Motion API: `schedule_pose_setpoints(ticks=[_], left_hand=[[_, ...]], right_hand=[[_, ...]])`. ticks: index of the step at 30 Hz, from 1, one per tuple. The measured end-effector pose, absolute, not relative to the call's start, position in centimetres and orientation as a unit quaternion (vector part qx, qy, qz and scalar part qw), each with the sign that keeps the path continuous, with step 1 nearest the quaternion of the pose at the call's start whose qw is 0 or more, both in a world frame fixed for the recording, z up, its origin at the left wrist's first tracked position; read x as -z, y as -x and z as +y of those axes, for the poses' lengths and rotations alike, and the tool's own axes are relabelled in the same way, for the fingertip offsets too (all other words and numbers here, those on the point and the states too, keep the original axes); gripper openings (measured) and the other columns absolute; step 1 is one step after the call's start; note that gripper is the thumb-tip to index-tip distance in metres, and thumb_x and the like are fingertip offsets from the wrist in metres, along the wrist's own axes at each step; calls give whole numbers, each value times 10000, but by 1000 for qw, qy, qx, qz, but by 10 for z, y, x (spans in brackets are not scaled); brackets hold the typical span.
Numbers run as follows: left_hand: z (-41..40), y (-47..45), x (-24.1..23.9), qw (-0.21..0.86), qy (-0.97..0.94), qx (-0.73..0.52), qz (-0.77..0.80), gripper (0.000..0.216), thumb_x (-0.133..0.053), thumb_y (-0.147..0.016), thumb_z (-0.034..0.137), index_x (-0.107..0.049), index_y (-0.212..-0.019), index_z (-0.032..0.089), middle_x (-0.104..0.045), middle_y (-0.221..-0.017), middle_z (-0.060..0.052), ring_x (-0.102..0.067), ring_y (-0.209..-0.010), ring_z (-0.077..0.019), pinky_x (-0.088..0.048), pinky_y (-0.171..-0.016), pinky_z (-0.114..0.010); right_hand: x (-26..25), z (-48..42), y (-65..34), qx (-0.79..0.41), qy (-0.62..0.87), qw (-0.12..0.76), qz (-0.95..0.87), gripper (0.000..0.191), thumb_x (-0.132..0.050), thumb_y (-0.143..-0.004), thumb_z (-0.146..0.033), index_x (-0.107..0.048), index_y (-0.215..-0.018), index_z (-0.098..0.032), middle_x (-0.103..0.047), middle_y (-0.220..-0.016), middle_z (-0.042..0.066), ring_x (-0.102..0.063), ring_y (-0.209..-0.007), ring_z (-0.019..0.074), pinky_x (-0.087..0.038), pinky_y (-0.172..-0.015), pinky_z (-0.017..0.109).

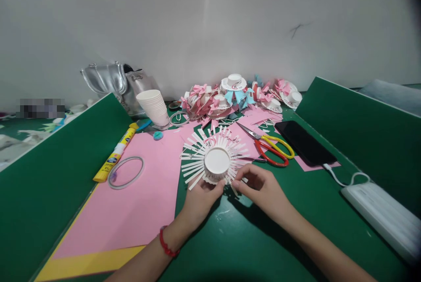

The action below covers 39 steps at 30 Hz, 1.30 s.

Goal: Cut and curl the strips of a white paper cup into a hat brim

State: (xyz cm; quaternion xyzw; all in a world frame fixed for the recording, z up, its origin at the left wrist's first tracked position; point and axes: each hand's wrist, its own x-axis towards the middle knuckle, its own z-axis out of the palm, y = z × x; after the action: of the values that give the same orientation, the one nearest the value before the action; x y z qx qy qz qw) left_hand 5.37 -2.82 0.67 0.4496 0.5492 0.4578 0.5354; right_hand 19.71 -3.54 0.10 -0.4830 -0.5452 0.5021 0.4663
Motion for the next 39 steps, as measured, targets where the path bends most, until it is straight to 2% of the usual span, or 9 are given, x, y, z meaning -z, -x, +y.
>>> schedule_pose_setpoints(ticks=[4, 8, 19, 26, 31, 39], left_hand=[[-28, -54, -8, 562, -410, -466, 547, 84, -678, -538, 182, -604, -566, 150, -676, -606, -41, -626, -763, -228, -496, -702, -304], [-29, -54, -8, 575, -408, -460, 540, 94, -675, -539, 164, -617, -612, 154, -675, -619, -29, -627, -747, -218, -499, -686, -294], [-28, -54, -4, 545, -490, -451, 509, 213, -637, -603, 195, -613, -810, 150, -675, -915, -57, -611, -840, -201, -480, -743, -286], [-25, -50, 0, 509, -558, -419, 503, 167, -625, -643, 238, -609, -781, 145, -670, -823, -52, -604, -778, -197, -473, -745, -311], [-23, -49, 2, 495, -582, -421, 489, 177, -617, -658, 238, -610, -812, 150, -658, -862, -60, -592, -832, -198, -444, -808, -307], [-25, -50, 0, 506, -566, -421, 496, 119, -628, -658, 241, -581, -721, 152, -633, -732, -25, -573, -700, -167, -459, -674, -276]], right_hand=[[2, -35, -197, -527, 463, 485, -522, 148, -613, -694, -288, -500, -709, -194, -510, -655, -27, -521, -600, 122, -420, -554, 240], [6, -36, -195, -513, 472, 493, -521, 174, -636, -663, -220, -482, -742, -201, -500, -717, -21, -515, -683, 130, -407, -566, 224], [8, -37, -192, -475, 490, 528, -505, 169, -622, -664, -194, -470, -737, -205, -510, -710, -28, -525, -665, 116, -410, -565, 206], [8, -38, -191, -442, 502, 539, -512, 163, -624, -667, -186, -476, -732, -201, -534, -688, -32, -529, -613, 98, -408, -522, 180], [8, -39, -190, -411, 518, 535, -526, 147, -624, -672, -186, -489, -729, -198, -538, -693, -25, -540, -618, 104, -403, -503, 178], [7, -40, -190, -385, 511, 548, -538, 139, -618, -675, -174, -503, -747, -202, -576, -718, -7, -586, -702, 143, -461, -584, 215]])
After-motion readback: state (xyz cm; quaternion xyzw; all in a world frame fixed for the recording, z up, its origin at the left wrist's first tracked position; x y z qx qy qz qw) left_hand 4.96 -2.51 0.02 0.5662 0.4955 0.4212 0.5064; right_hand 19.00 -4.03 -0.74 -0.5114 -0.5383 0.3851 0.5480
